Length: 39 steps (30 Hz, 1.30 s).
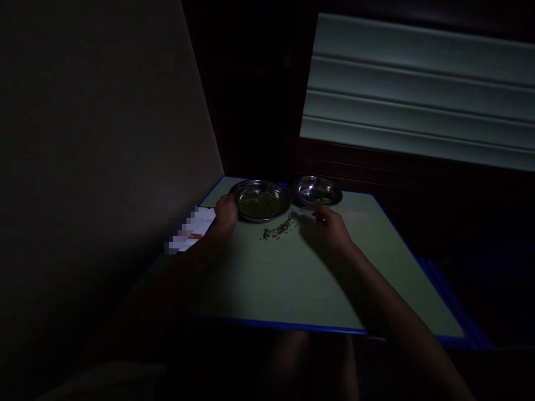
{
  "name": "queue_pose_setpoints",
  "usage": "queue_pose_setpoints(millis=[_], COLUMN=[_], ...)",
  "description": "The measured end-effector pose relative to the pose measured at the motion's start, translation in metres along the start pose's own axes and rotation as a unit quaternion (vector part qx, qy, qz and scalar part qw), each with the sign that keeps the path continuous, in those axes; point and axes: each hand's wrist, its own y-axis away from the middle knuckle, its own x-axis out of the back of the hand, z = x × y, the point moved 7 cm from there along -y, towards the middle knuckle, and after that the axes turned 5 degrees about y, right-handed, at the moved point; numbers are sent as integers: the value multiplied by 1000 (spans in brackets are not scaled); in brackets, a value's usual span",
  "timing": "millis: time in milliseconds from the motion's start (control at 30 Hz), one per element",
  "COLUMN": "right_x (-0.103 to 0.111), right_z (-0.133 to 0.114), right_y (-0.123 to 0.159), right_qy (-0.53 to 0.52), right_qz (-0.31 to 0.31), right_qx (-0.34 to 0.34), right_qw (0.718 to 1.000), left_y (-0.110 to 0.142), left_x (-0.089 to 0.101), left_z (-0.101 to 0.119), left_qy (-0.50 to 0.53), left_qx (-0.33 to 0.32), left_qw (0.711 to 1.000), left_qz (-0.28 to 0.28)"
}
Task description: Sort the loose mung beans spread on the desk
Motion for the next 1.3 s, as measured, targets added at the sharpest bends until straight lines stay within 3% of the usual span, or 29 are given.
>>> queue_pose_setpoints(millis=[333,533,800,1100,1300], right_x=[-2,-10,-13,-13,-10], right_z=[-10,-30,-27,-34,-33], right_y=[32,44,40,47,47], right_qy=[24,45,58,41,28], right_qz=[-27,-46,-1,-48,-33], right_qx=[102,208,217,300,319], right_qw=[994,976,974,952,947], left_y=[2,7,7,11,2], left_x=[7,7,8,11,12], left_z=[-1,4,3,6,-2], left_qy=[-68,-83,-66,-81,-93], left_qx=[19,18,14,3,-24], left_qw=[997,996,997,997,995], left_qz=[14,38,38,16,-3])
